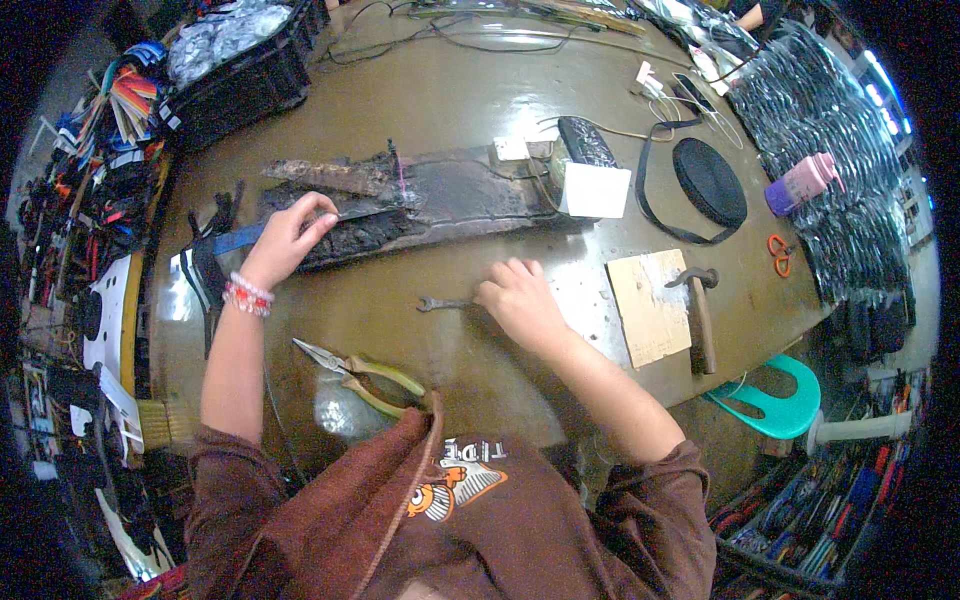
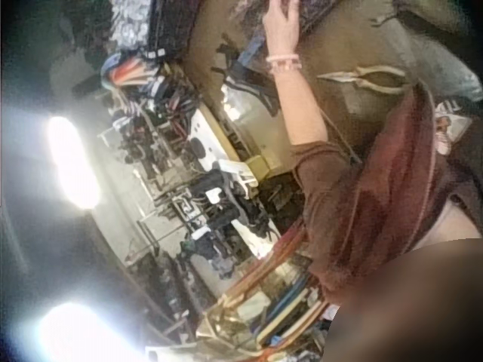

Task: The person works on a zipper attached to a dark fabric strip, using pliers and a wrench to adjust the zipper slider and teeth. They repeatedly reposition the fabric and tools, occasionally touching their face.

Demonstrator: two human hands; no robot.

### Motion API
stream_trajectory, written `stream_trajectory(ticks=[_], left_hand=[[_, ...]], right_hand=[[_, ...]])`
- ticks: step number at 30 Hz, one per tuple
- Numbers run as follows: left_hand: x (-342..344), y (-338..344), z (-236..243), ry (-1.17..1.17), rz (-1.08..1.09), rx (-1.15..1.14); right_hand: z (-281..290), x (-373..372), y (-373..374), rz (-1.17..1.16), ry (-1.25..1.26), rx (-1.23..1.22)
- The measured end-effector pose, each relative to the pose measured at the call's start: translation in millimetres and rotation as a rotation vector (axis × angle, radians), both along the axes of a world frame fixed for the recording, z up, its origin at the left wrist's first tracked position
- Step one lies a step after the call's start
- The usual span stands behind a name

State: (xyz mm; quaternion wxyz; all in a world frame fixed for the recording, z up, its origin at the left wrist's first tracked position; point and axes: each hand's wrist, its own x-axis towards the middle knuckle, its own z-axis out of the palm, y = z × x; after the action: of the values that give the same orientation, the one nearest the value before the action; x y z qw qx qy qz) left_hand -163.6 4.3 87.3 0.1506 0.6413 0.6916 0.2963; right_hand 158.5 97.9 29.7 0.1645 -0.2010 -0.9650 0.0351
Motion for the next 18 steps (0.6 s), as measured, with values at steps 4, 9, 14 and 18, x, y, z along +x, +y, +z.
stream_trajectory(ticks=[4, 9, 14, 18], left_hand=[[12.3, -20.7, -10.3, -0.260, 0.092, 0.160], [17.0, -22.6, -29.0, -0.185, 0.108, 0.305], [12.1, -22.1, -36.6, -0.172, 0.080, 0.343], [10.0, -20.6, -41.8, -0.133, 0.017, 0.385]], right_hand=[[-9.4, 0.2, -4.9, 0.009, -0.050, -0.073], [0.8, -1.4, -5.1, -0.041, -0.182, -0.190], [53.2, -9.4, 20.4, -0.216, -0.335, -0.366], [107.8, -42.1, 59.4, -0.169, 0.058, -0.040]])
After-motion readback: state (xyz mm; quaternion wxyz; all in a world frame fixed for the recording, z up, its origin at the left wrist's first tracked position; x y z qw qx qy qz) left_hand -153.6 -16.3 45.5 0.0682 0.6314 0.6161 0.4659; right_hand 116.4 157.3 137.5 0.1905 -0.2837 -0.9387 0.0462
